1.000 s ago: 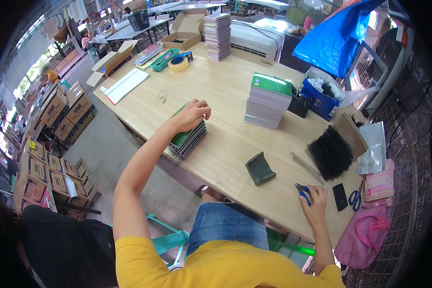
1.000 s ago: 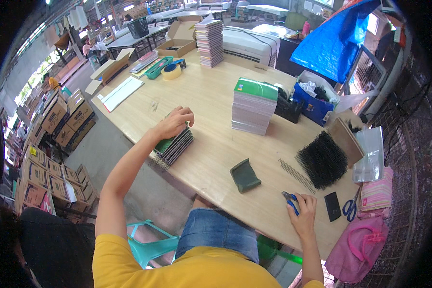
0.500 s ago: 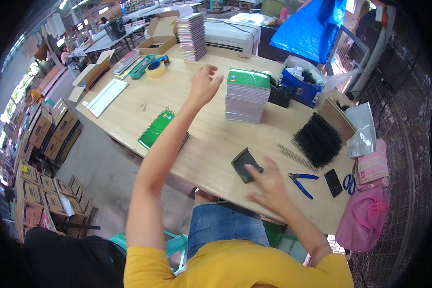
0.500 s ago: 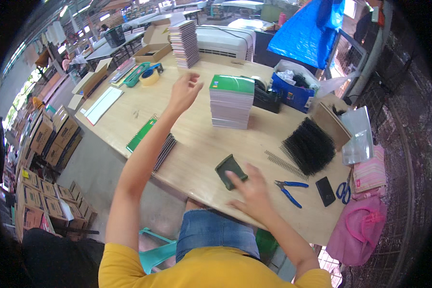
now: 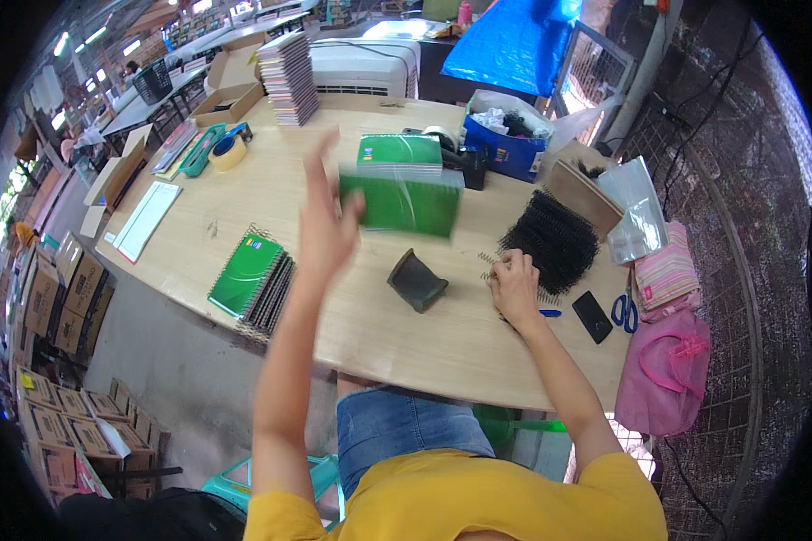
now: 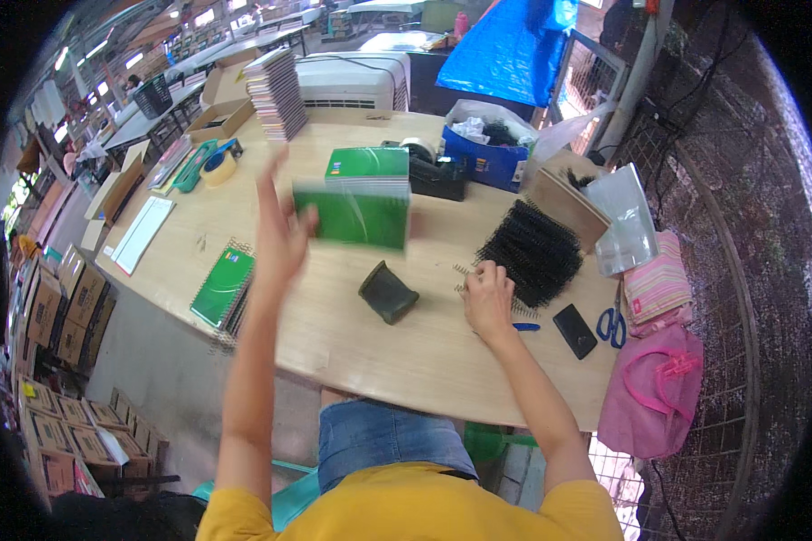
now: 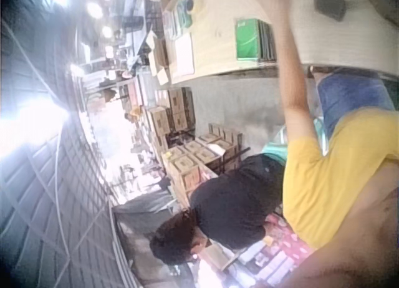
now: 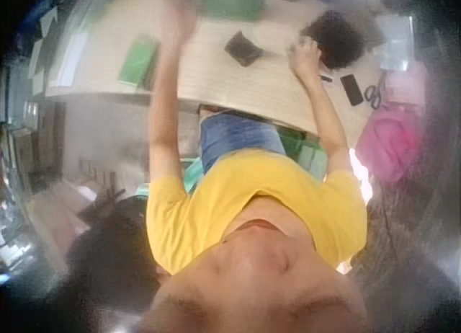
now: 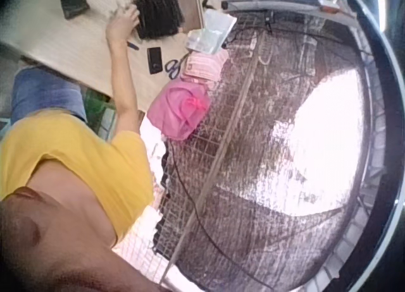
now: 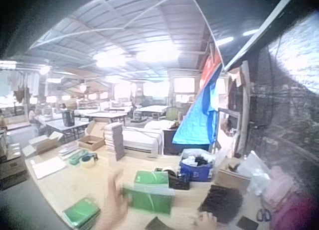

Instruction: The person assembles notebooks by sliding spiral wire coils through the punched holes of paper stacks and green covers, then trims the excess wire using a pair of pliers.

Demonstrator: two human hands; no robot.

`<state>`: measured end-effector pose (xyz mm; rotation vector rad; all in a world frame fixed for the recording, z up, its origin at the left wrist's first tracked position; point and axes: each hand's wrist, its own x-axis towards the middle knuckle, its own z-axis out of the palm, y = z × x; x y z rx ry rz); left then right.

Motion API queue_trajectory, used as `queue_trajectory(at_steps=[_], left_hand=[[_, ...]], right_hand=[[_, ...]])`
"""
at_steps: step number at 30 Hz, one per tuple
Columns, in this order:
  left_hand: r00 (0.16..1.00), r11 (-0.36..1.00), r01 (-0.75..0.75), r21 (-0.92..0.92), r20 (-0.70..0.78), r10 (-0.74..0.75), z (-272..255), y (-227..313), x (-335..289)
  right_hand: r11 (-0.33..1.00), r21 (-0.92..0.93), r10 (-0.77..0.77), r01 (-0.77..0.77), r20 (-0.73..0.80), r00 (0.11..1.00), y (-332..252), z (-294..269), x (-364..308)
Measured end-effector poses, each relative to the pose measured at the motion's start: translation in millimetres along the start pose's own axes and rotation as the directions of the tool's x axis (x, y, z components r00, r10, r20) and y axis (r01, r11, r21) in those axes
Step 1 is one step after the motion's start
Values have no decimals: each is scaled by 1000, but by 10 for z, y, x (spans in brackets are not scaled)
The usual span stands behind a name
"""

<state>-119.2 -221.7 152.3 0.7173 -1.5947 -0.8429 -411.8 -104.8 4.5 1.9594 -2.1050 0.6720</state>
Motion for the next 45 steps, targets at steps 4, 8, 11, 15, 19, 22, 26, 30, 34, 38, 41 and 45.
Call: queue_trajectory(at_steps=[4,8,11,15,19,22,26,30,34,38,41,45], left_hand=[[997,938,-64,341,69,43,229,-241,-1574],[998,957,60,284,-30,-54,532,-441,-1918],[997,965,57,257,-57,-43,643,-474,-1874],[994,964,73,257,-97,-49,716,-534,-1912],[995,961,52,273,-94,-27,721,-540,-1881],[994,958,70,279,-104,-42,702,-542,-1883],[992,959,80,272,-119,-49,714,-531,-1864],[992,962,83,260,-113,-56,693,-561,-1869],[992,963,97,252,-104,-73,718,-570,-1862],[991,966,101,239,-110,-76,692,-607,-1886],[991,969,89,231,-119,-63,709,-634,-1892],[990,966,106,236,-113,-81,718,-586,-1895]], right_hand=[[954,286,-59,83,-93,994,-14,-6,12],[807,568,-200,162,5,980,-50,-276,-60],[720,671,-298,176,70,952,-69,-406,-101],[682,727,-276,83,151,949,-142,-567,-125],[581,814,-267,-4,195,944,-81,-533,-163],[588,808,-331,41,195,923,-115,-557,-147],[695,715,-373,84,258,891,-164,-577,-101],[734,666,-345,132,199,917,-338,-755,-43],[756,639,-398,137,283,873,-140,-531,-59],[773,564,-458,289,183,870,-292,-535,-28],[785,566,-418,252,183,890,-340,-549,-59],[778,460,-536,428,133,833,-311,-500,-20]])
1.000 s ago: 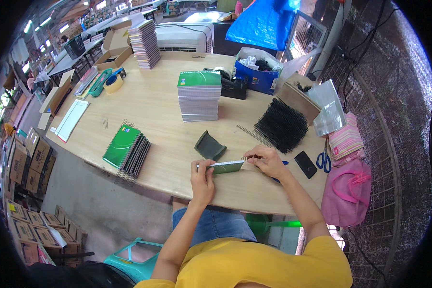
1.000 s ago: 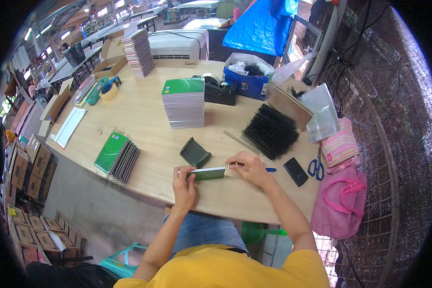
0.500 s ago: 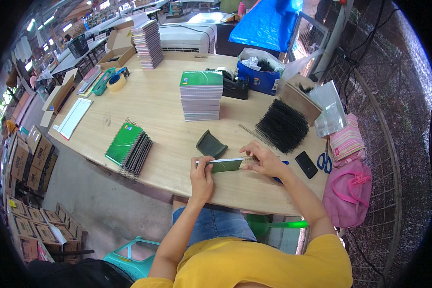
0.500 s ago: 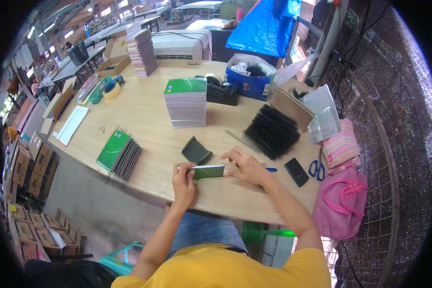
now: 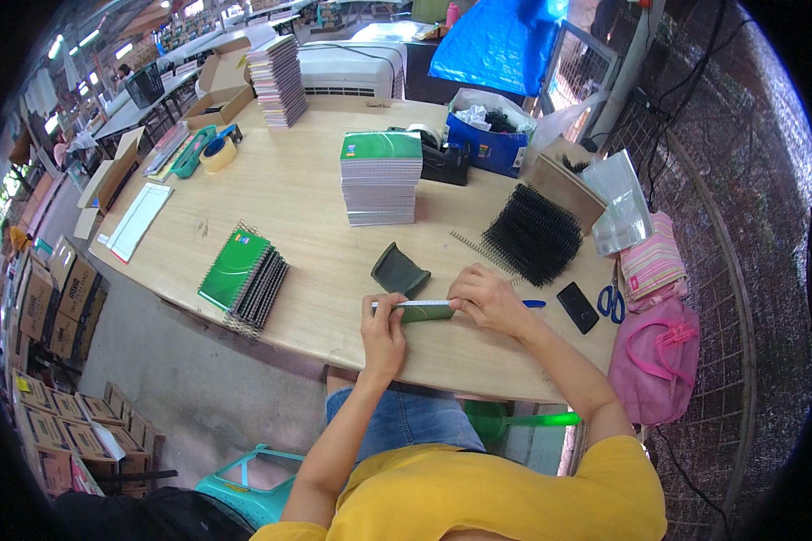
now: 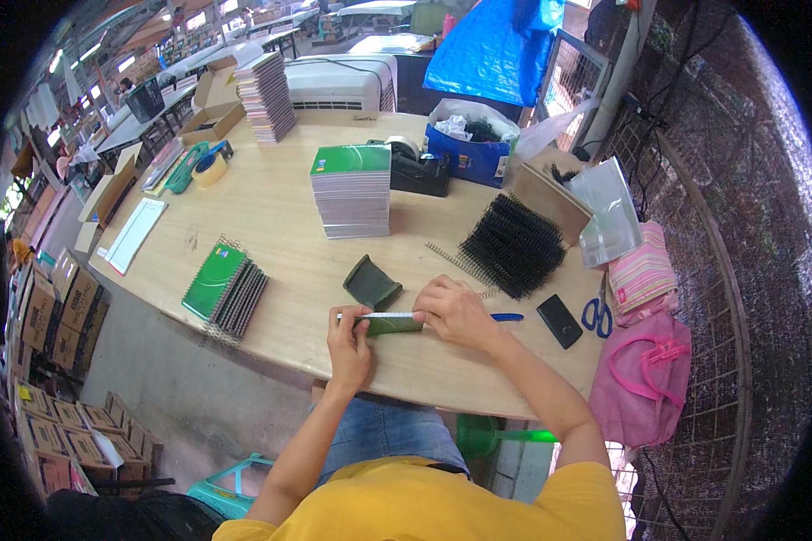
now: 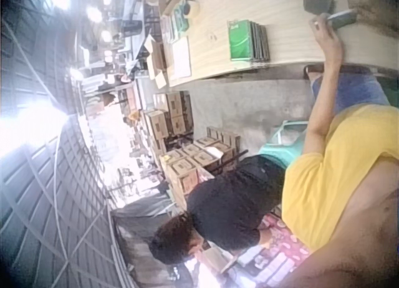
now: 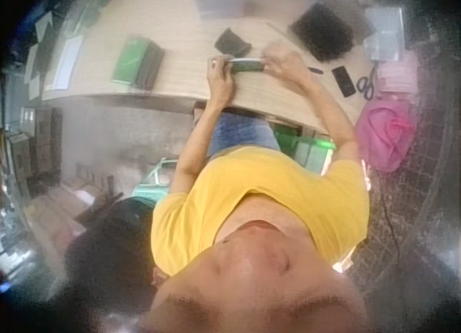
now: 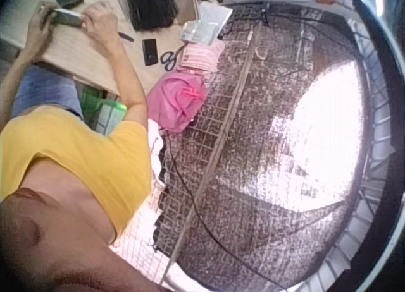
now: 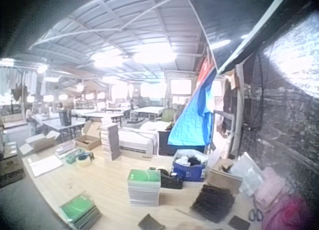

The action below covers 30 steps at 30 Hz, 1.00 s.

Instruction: The person assembles notebooks by sliding spiral wire coils through the punched holes of paper stacks and green covers, then trims the excess wire using a pair of pliers.

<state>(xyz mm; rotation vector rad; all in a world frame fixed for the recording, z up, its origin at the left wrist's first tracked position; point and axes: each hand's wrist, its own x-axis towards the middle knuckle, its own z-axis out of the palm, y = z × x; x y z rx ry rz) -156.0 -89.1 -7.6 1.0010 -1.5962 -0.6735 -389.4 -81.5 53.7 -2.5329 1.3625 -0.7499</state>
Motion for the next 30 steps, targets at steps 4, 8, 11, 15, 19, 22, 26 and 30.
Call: queue_trajectory(at_steps=[4,8,11,15,19,22,26,30], left_hand=[[1000,1000,-20,2,11,20,-113,23,-21],[997,997,-74,39,21,73,-238,11,-72],[999,999,-39,10,32,39,-274,44,-54],[997,992,-50,120,-46,56,-638,-144,-113],[998,996,-54,66,21,53,-588,-71,-53],[995,987,-95,127,32,92,-450,-104,-5],[1000,999,-23,46,10,22,-317,-82,92],[998,1000,-12,17,58,11,-262,-114,111]], right_hand=[[985,-97,144,-142,13,990,-58,-33,235],[802,-291,588,-521,237,773,-201,131,1172],[745,-442,662,-501,388,642,-202,569,1535],[826,-531,448,-190,413,793,-523,569,1438],[932,-258,342,-256,386,857,-187,425,989],[925,260,250,-277,132,959,181,229,745],[863,367,229,-346,326,917,249,-113,449],[822,489,12,-292,498,867,282,-152,312]])
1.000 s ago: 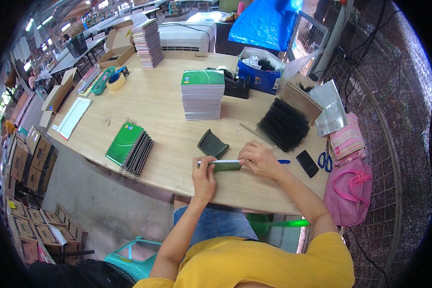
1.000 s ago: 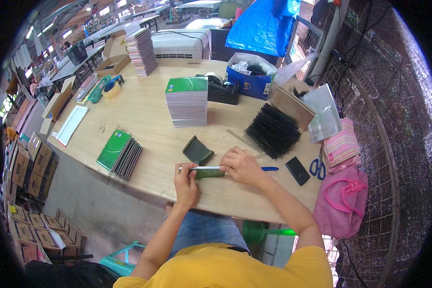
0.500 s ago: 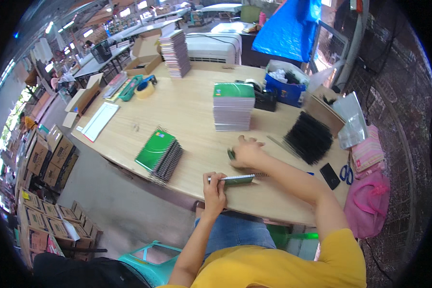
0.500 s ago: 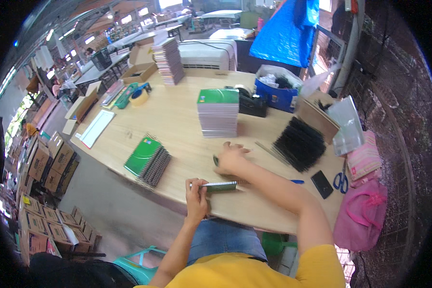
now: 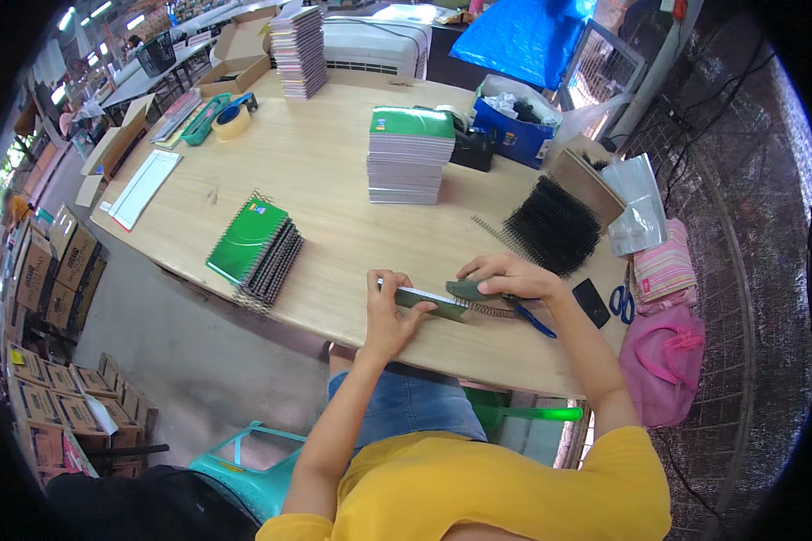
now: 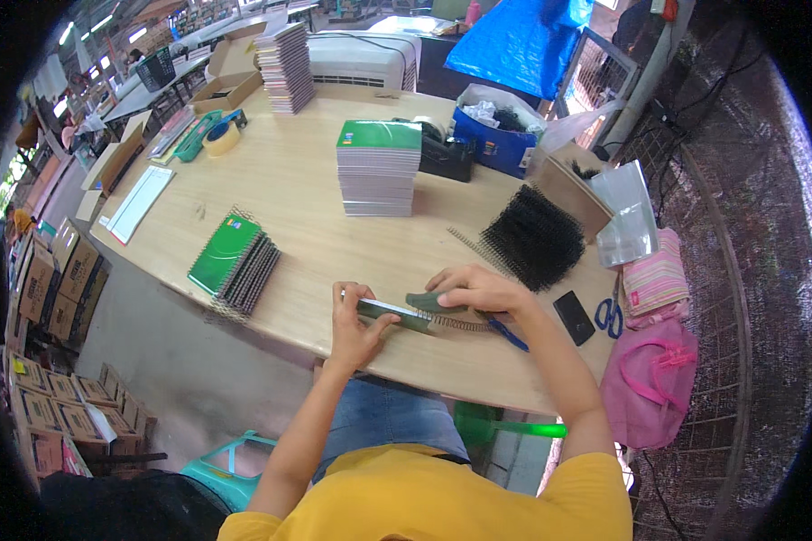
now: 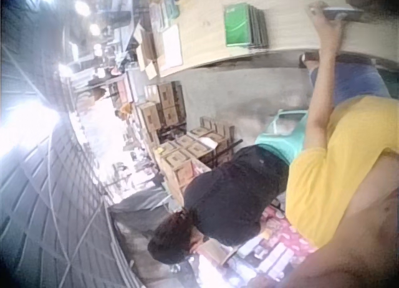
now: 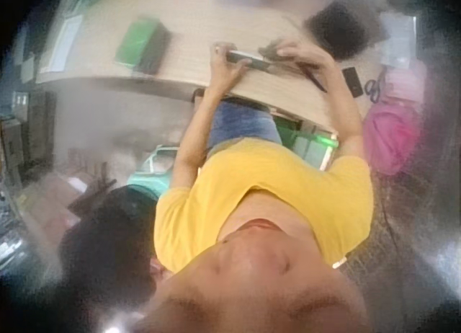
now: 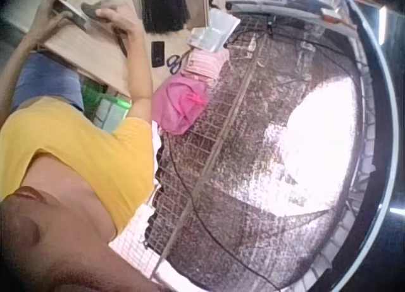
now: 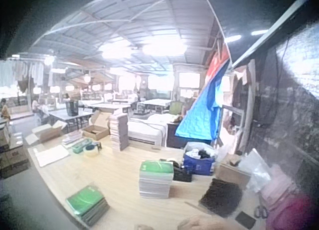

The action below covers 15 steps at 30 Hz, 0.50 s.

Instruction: The person assembles notebooks by sliding spiral wire coils through the punched holes of paper stacks and green covers, then trims the excess wire using a pair of pliers.

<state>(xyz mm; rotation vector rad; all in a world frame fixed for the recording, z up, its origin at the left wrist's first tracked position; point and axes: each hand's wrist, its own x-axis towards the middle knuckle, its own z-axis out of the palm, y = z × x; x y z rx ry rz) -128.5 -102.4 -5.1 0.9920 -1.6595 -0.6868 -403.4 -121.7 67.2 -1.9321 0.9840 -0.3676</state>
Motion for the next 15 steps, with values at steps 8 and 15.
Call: queue_trajectory(at_steps=[8,15], left_hand=[[999,1000,8,-8,33,-7,41,66,27],[999,999,-17,-46,47,19,143,75,51]], right_hand=[[851,523,17,56,-134,991,14,-117,-53],[908,407,-89,95,-33,995,247,-1,-136]])
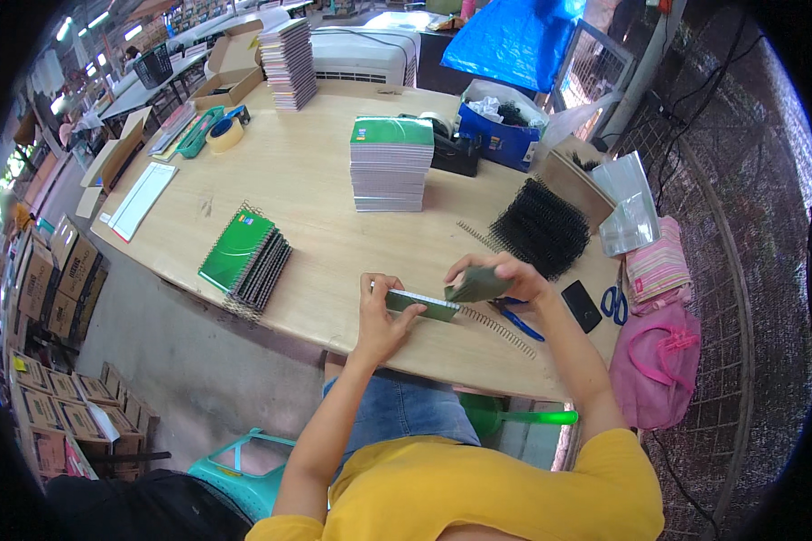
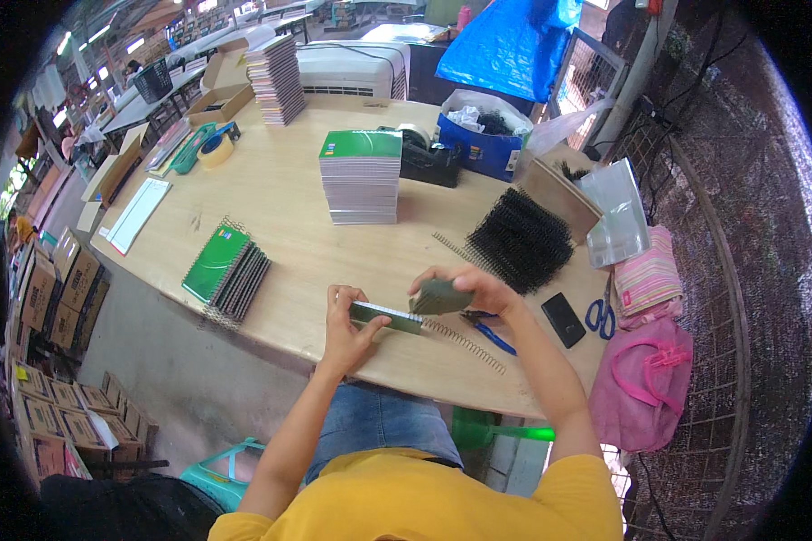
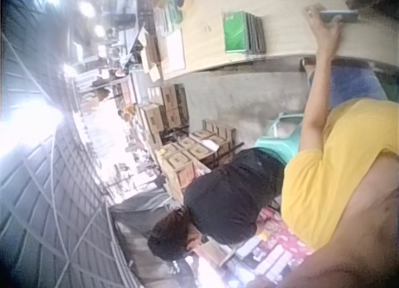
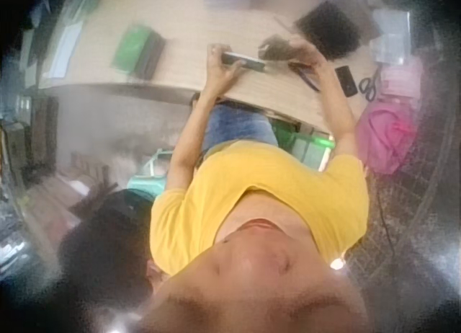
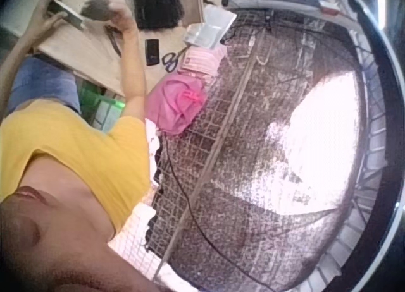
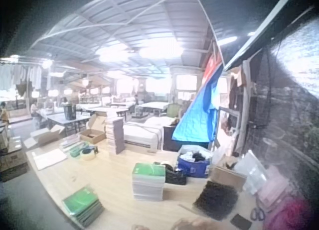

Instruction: The person assembles notebooks by sliding spiral wire coils through the punched holes of paper stacks and green covers, then trims the excess wire using a pair of pliers.

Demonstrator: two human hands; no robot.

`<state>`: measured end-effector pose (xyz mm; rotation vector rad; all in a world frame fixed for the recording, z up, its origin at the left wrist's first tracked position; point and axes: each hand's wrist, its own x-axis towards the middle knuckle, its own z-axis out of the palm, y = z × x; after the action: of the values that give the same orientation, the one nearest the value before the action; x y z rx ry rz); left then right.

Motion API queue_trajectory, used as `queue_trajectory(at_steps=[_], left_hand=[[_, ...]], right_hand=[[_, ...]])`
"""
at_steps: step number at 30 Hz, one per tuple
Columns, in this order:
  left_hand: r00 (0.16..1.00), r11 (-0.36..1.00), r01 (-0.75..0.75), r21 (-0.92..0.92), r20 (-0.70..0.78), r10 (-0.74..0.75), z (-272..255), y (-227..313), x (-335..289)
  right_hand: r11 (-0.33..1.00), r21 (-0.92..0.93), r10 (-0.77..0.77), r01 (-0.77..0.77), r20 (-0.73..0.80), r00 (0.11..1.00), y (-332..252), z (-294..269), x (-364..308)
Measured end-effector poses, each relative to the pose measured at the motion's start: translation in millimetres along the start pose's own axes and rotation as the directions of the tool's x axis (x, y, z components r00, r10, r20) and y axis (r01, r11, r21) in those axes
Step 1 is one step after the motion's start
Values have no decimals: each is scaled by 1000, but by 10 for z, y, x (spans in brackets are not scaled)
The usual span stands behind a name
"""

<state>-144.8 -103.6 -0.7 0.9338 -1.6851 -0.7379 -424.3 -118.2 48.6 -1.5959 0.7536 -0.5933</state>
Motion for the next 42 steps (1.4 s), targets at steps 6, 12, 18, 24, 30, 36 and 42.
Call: queue_trajectory(at_steps=[6,12,18,24,30,36,42], left_hand=[[1000,999,-2,52,18,1,-15,-12,-8],[999,1000,9,6,41,-9,60,4,-8],[996,997,60,-40,69,-57,90,6,-14],[995,996,68,-54,72,-64,72,-1,-22],[994,996,79,-50,76,-75,99,28,-22],[925,763,376,-525,261,-277,-240,-365,17],[929,704,371,-606,246,-277,-202,-332,64]], right_hand=[[942,335,-7,19,-37,999,-127,136,38],[999,42,-3,4,-20,1000,-25,31,88],[876,481,-44,40,-2,999,-196,138,123],[986,168,6,3,-53,999,-197,197,209],[905,-420,23,-75,-129,991,-38,212,317],[975,213,-32,57,-122,992,-133,227,393],[993,-114,13,-36,-195,981,-107,290,520]])
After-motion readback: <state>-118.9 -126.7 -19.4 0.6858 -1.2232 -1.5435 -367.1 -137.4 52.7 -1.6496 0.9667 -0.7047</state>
